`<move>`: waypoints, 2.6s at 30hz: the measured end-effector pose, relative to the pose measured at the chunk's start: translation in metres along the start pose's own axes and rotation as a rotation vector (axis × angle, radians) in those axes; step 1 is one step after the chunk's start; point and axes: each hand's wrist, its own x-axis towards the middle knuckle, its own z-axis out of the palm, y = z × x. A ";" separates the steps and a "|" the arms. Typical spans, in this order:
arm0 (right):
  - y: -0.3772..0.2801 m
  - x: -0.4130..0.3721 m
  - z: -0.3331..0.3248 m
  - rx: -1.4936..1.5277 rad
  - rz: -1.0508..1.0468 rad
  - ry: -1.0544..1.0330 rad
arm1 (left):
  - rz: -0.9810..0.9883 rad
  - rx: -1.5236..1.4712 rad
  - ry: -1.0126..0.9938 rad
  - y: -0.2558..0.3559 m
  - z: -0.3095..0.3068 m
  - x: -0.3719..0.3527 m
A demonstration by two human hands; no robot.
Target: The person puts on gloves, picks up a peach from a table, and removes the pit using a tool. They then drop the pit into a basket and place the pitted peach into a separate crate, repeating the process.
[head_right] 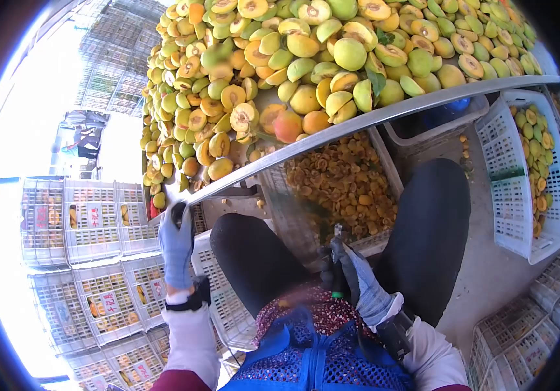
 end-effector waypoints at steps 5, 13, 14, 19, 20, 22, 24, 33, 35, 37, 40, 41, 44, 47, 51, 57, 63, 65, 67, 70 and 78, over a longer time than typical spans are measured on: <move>-0.007 0.007 0.000 -0.157 -0.081 0.093 | -0.088 0.484 -0.379 0.063 0.057 0.096; -0.013 0.018 -0.007 -0.110 -0.086 0.126 | -0.014 -0.325 -0.454 0.019 0.103 0.114; -0.012 0.017 -0.008 -0.102 -0.066 0.139 | -0.026 -0.377 -0.454 0.016 0.102 0.110; -0.006 0.019 -0.012 -0.046 -0.117 0.129 | 0.088 0.375 -0.507 0.100 0.083 0.102; -0.003 0.022 -0.014 0.005 -0.123 0.124 | 0.071 0.450 -0.562 0.118 0.085 0.106; -0.007 0.021 -0.011 -0.003 -0.096 0.123 | 0.087 0.486 -0.564 0.126 0.102 0.116; -0.008 0.023 -0.011 -0.001 -0.107 0.123 | 0.173 0.507 -0.614 0.127 0.106 0.127; -0.005 0.023 -0.022 -0.303 -0.241 0.075 | -0.096 -0.867 -0.685 0.072 0.077 0.103; 0.000 0.023 -0.031 -0.432 -0.324 0.034 | -0.212 -1.352 -0.674 0.091 0.068 0.059; 0.004 0.018 -0.023 -0.303 -0.374 -0.022 | -0.387 -1.497 -0.773 0.099 0.061 0.017; -0.011 -0.008 0.014 -0.610 -0.635 -0.062 | -0.367 -1.575 -0.843 0.121 0.065 -0.035; -0.017 -0.014 0.025 -0.829 -0.749 -0.067 | -0.416 -1.585 -0.850 0.124 0.068 -0.049; -0.026 -0.024 0.042 -1.295 -0.823 0.021 | -0.456 -1.657 -0.831 0.133 0.070 -0.076; -0.020 -0.029 0.044 -1.607 -0.799 0.151 | -0.644 -1.697 -0.639 0.139 0.075 -0.094; -0.017 -0.034 0.044 -1.744 -0.705 0.155 | -0.381 -1.186 -0.521 0.132 0.070 -0.106; -0.015 -0.047 0.050 -1.835 -0.596 0.073 | -0.215 -1.076 -0.572 0.127 0.050 -0.109; 0.003 -0.056 0.036 -1.677 -0.680 -0.028 | 0.065 -0.933 -0.562 0.121 0.044 -0.118; 0.010 -0.056 0.031 -1.606 -0.674 -0.045 | 0.072 -0.868 -0.553 0.118 0.047 -0.124; 0.016 -0.054 0.026 -1.526 -0.649 -0.060 | 0.089 -0.773 -0.521 0.118 0.047 -0.130; 0.026 -0.048 0.014 -1.435 -0.739 -0.112 | 0.080 -0.800 -0.555 0.112 0.052 -0.131; 0.020 -0.051 0.018 -1.293 -0.516 -0.161 | -0.003 -0.799 -0.579 0.124 0.045 -0.132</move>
